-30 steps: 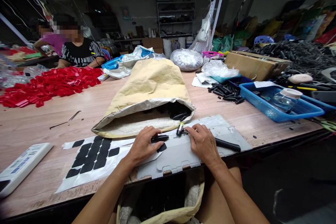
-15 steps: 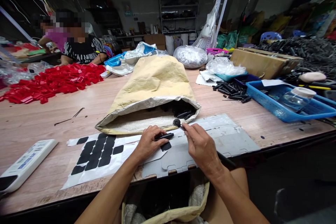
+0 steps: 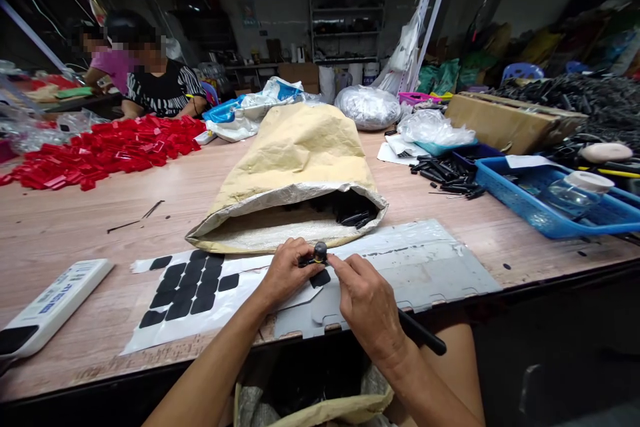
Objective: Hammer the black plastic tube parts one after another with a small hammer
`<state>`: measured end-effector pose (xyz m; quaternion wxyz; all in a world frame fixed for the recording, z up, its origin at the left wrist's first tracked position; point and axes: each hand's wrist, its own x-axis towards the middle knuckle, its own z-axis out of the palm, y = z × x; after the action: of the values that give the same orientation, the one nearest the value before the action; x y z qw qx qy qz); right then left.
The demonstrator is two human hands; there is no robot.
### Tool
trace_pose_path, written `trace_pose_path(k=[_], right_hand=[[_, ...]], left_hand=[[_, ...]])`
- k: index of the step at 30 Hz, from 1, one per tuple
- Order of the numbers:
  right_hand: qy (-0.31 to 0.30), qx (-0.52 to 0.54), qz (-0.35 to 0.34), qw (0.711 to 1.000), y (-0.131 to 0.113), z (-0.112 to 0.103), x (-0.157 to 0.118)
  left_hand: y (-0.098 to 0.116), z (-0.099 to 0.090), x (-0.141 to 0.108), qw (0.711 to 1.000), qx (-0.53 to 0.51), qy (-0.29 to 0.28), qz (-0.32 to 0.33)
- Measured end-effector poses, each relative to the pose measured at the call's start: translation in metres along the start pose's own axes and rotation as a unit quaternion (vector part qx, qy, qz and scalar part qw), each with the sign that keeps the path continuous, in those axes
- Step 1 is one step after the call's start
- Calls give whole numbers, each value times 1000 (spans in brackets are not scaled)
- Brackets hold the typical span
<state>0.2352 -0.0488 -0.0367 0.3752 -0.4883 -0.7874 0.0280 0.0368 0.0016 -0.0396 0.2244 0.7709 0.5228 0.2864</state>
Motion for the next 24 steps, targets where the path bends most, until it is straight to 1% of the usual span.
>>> trace_pose_path(k=[4, 5, 10, 13, 15, 17, 19, 22, 24], right_hand=[[50, 9, 7, 999, 4, -7, 2], [54, 6, 10, 998, 4, -8, 2], [11, -30, 17, 999, 9, -7, -2], [45, -37, 24, 998, 18, -13, 0], [67, -57, 35, 995, 29, -19, 4], [67, -90, 47, 993, 43, -24, 8], [49, -122, 48, 990, 60, -26, 10], [17, -152, 23, 988, 84, -24, 7], [8, -159, 9, 987, 95, -21, 4]], left_hand=[[0, 0, 1, 1000, -5, 3, 2], [-1, 0, 1, 1000, -5, 2, 2], [0, 0, 1, 1000, -2, 4, -1], [2, -1, 1, 1000, -1, 0, -3], [2, -1, 1, 1000, -1, -1, -5], [2, -1, 1, 1000, -1, -1, -6], [1, -1, 1, 1000, -4, -4, -3], [0, -3, 1, 1000, -12, -13, 1], [0, -5, 0, 1000, -16, -19, 2]])
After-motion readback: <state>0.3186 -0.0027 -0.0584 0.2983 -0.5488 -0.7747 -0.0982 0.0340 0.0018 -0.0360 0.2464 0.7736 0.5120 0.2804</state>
